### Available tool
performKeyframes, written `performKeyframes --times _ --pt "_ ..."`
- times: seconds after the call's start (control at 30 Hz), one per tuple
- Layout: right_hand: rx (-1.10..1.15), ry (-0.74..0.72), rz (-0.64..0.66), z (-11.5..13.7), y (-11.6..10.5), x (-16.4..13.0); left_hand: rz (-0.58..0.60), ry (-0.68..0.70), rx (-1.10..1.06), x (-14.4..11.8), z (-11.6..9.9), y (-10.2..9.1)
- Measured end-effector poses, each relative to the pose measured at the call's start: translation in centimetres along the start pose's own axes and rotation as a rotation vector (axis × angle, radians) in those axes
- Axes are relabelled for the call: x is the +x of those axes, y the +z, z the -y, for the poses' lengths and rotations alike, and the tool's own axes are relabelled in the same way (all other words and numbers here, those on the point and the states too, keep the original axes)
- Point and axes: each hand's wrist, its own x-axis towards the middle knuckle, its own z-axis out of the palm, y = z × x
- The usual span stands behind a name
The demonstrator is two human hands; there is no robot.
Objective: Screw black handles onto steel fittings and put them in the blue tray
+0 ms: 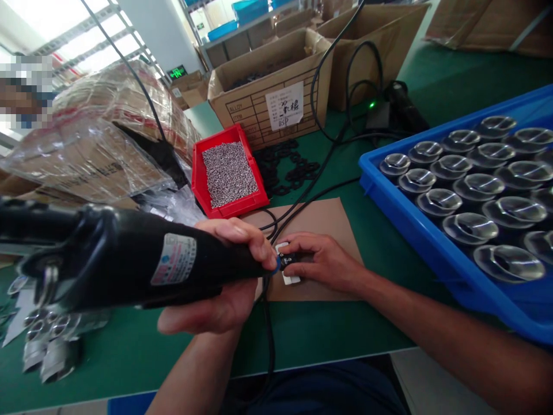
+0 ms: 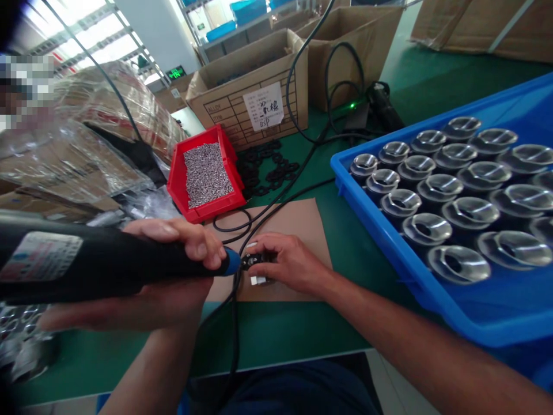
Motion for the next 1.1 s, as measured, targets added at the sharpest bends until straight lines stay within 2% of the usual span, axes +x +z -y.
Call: performKeyframes --times 0.07,0.23,0.4,0.53,0.77,0.87,1.1 --pt "0.001 0.001 0.001 0.0 0.0 0.0 -0.008 0.009 0.009 0.0 0.2 0.1" --pt "0.004 0.010 0.000 0.1 0.0 0.1 0.076 0.116 0.008 0.2 1.3 -1.0" --pt "0.075 0.049 -0.018 0.2 0.1 0.0 -0.007 0.064 0.006 0.6 0.5 -1.1" --pt "0.114 0.070 -0.017 0.0 0.3 -0.1 -0.042 0.101 0.005 1.0 0.0 -0.6" --pt "0.108 0.064 -0.006 0.0 0.1 -0.1 0.002 0.142 0.000 1.3 1.3 -0.6" --pt "0.087 0.057 0.003 0.2 0.0 0.0 0.027 0.112 0.003 1.3 1.5 -0.9" --pt "0.073 0.045 0.011 0.1 -0.1 0.2 -0.009 0.153 0.012 1.5 2.0 0.0"
